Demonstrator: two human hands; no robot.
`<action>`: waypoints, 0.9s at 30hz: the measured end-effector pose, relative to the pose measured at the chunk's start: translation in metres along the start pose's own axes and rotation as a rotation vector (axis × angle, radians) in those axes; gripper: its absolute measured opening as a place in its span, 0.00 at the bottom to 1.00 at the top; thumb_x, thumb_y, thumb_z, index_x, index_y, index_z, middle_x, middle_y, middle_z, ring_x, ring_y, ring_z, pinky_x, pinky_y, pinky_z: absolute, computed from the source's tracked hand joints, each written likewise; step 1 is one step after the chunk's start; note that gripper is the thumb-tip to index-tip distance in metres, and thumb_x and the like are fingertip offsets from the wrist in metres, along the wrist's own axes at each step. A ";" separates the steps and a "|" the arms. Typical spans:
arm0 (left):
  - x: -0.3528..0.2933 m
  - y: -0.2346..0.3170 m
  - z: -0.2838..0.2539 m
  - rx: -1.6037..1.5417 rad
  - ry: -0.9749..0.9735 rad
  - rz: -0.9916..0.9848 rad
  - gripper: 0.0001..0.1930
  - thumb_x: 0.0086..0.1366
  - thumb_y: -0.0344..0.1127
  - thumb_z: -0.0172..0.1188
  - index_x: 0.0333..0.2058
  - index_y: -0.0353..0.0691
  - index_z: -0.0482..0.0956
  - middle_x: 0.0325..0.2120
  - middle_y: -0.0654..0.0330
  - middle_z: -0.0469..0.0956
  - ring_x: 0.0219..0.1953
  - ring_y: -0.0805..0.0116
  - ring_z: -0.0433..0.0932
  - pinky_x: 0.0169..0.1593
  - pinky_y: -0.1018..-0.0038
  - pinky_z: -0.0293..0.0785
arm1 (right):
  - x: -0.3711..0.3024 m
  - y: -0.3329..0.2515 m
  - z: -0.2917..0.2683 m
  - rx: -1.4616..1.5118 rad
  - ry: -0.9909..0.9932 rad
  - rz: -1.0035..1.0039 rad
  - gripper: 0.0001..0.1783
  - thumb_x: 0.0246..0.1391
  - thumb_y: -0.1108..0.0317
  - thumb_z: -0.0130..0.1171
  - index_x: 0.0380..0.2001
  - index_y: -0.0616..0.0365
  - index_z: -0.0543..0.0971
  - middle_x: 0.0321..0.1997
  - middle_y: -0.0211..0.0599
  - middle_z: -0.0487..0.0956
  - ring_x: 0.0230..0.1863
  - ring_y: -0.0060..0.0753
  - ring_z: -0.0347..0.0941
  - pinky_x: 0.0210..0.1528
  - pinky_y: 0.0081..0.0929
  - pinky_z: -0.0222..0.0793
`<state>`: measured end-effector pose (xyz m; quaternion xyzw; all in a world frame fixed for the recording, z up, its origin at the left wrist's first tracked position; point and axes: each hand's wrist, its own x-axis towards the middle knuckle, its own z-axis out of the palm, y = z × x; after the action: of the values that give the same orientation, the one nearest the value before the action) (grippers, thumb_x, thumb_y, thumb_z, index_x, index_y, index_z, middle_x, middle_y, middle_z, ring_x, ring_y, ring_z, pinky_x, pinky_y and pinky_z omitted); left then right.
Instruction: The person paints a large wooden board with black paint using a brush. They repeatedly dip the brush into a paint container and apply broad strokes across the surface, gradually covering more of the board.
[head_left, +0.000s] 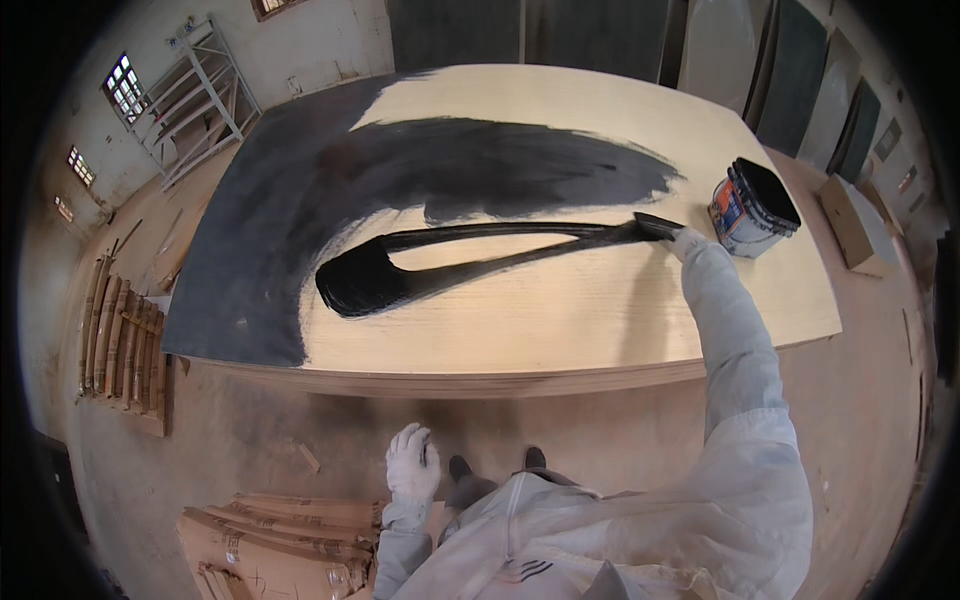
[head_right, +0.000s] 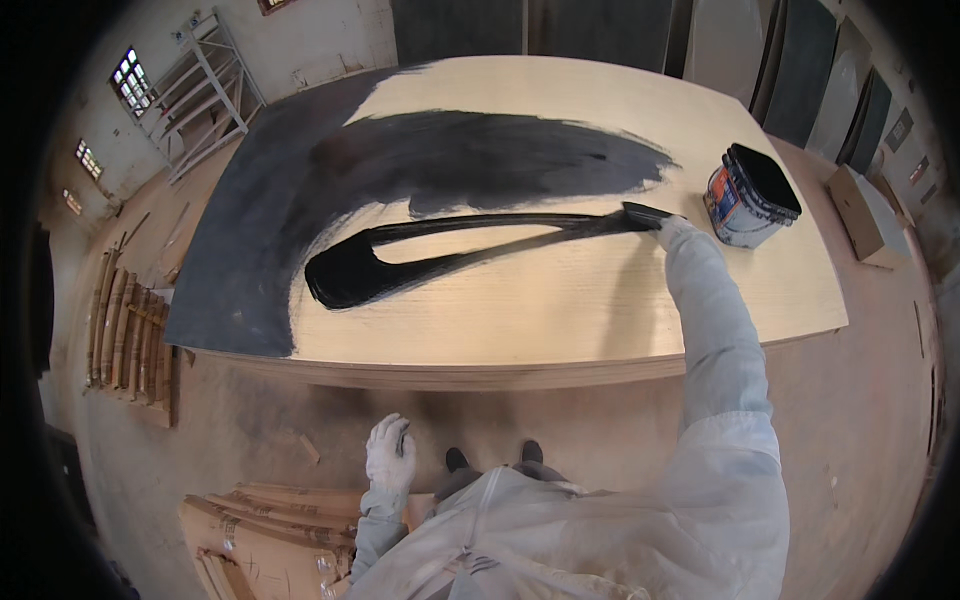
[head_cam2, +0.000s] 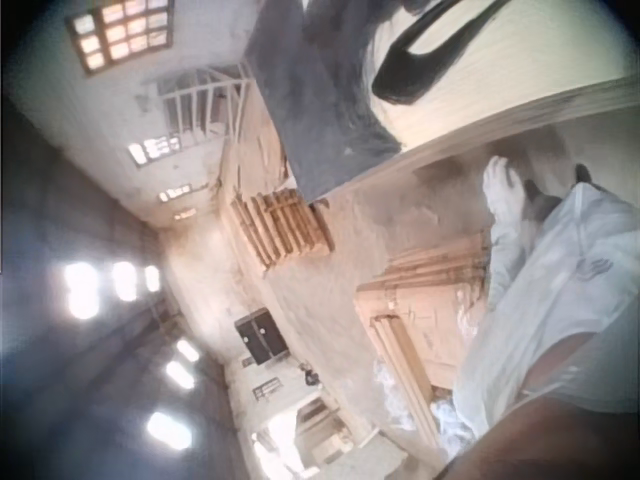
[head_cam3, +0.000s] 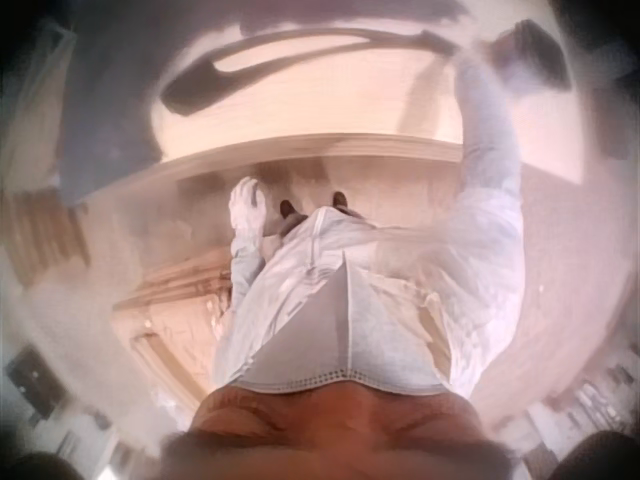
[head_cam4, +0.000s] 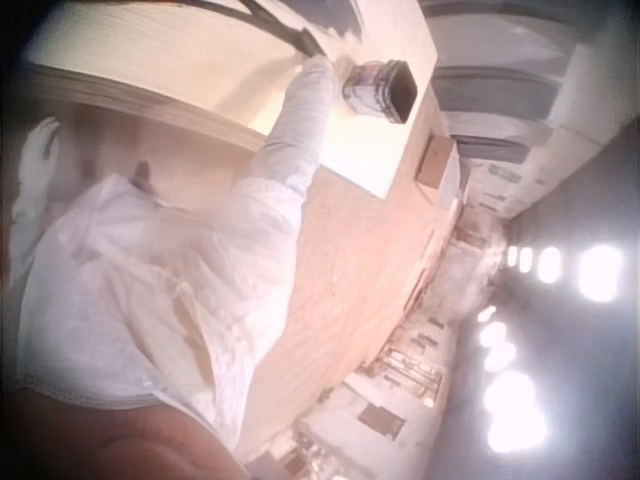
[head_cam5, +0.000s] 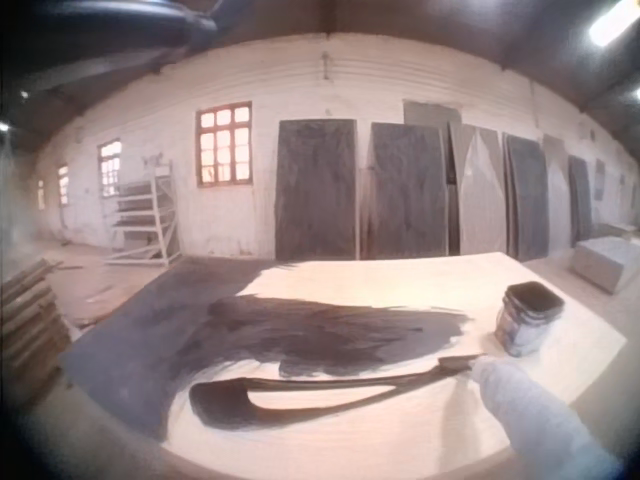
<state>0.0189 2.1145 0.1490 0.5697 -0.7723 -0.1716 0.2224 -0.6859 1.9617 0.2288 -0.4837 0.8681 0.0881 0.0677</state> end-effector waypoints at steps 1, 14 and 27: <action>0.003 0.012 0.013 -0.046 0.005 0.016 0.15 0.65 0.32 0.63 0.50 0.43 0.83 0.57 0.53 0.81 0.61 0.47 0.77 0.64 0.52 0.72 | -0.004 0.021 0.003 0.118 -0.006 0.092 0.20 0.74 0.55 0.52 0.61 0.48 0.83 0.54 0.49 0.87 0.58 0.53 0.83 0.60 0.46 0.76; 0.007 0.038 0.040 -0.014 -0.038 -0.014 0.17 0.65 0.34 0.63 0.53 0.44 0.82 0.58 0.54 0.80 0.62 0.47 0.76 0.65 0.52 0.72 | -0.295 -0.067 0.010 0.097 -0.123 -0.179 0.29 0.68 0.56 0.53 0.72 0.39 0.74 0.43 0.51 0.88 0.46 0.56 0.86 0.51 0.56 0.79; -0.008 -0.069 -0.020 0.096 -0.325 -0.075 0.15 0.67 0.40 0.62 0.50 0.46 0.84 0.51 0.56 0.84 0.56 0.51 0.80 0.61 0.55 0.75 | -0.227 -0.271 -0.031 0.032 -0.171 -0.357 0.26 0.71 0.59 0.47 0.69 0.45 0.73 0.56 0.52 0.86 0.60 0.57 0.82 0.61 0.50 0.77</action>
<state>0.0868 2.1014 0.1288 0.5728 -0.7838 -0.2323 0.0606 -0.3377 2.0029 0.2812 -0.6194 0.7611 0.1017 0.1636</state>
